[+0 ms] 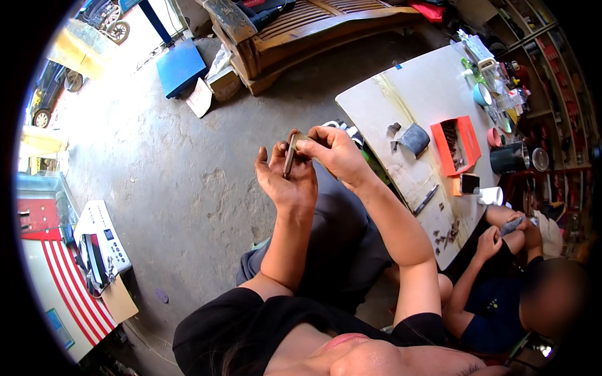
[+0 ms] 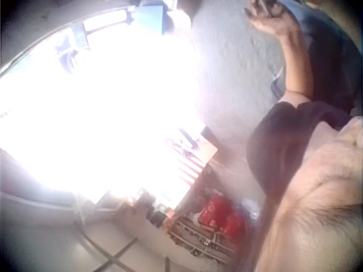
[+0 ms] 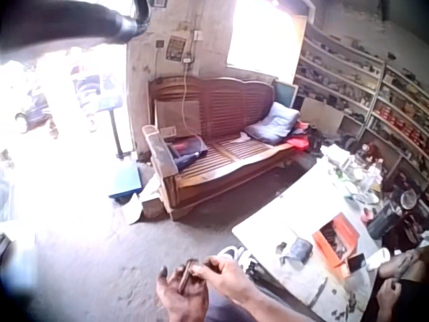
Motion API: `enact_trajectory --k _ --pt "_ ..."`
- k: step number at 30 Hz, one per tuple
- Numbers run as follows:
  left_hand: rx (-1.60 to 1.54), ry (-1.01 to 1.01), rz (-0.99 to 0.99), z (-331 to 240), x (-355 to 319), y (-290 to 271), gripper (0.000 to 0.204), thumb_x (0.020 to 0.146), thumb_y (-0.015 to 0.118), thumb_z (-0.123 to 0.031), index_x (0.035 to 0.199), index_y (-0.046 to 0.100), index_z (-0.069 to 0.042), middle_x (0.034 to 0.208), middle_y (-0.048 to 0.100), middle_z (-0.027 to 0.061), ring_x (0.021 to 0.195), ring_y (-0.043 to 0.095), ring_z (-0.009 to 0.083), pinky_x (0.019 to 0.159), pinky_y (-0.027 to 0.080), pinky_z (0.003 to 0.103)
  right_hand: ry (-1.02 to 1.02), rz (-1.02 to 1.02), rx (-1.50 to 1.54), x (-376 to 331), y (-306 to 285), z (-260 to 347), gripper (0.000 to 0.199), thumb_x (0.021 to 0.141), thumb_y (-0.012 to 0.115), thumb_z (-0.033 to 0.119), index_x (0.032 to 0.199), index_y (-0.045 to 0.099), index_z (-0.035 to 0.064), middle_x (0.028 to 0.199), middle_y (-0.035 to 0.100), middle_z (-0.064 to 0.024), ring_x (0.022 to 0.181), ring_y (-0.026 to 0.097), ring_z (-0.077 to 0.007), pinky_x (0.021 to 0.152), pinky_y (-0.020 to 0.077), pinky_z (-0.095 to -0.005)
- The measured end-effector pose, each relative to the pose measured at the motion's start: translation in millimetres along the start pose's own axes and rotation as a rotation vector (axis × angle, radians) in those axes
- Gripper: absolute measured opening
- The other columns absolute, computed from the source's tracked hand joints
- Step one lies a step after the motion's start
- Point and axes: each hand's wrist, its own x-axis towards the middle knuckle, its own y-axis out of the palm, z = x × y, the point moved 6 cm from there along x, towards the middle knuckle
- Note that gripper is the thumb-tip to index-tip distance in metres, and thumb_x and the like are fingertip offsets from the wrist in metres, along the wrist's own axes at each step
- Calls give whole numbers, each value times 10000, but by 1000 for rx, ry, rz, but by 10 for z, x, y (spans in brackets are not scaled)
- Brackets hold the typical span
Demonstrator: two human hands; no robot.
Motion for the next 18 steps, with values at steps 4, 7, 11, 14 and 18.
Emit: enact_trajectory --k 4,7,11,14,18 --pt "18 2 57 9 17 -4 346 916 402 -348 865 485 -15 1077 585 187 1012 550 306 928 441 427 -24 -10 -106 20 4 -18 199 816 665 157 797 598 -30 733 589 -11 694 508 -51 628 434 -216" --pt "27 18 -68 36 -17 41 370 908 418 -363 768 516 -35 1021 614 204 936 576 282 880 457 349 -10 -10 -140 11 6 -8 180 837 648 152 743 554 30 698 502 43 672 435 -34 604 365 -203" --pt "26 21 -54 2 -4 24 362 904 422 -360 771 517 -37 1009 618 202 938 576 286 890 455 352 -19 -22 -193 27 25 -20 191 834 652 159 740 550 27 690 490 47 664 425 -34 588 357 -206" --pt "20 25 -46 -5 11 17 358 900 427 -362 775 517 -38 1003 620 201 932 578 288 891 455 354 -16 -28 -238 22 30 3 198 834 653 167 745 552 21 691 490 46 665 426 -34 584 359 -207" --pt "25 26 -46 -1 3 16 360 896 434 -365 772 520 -38 1001 622 203 926 582 290 891 456 357 -23 -32 -217 19 42 -19 188 840 649 172 776 576 11 704 508 40 676 440 -35 593 375 -208"
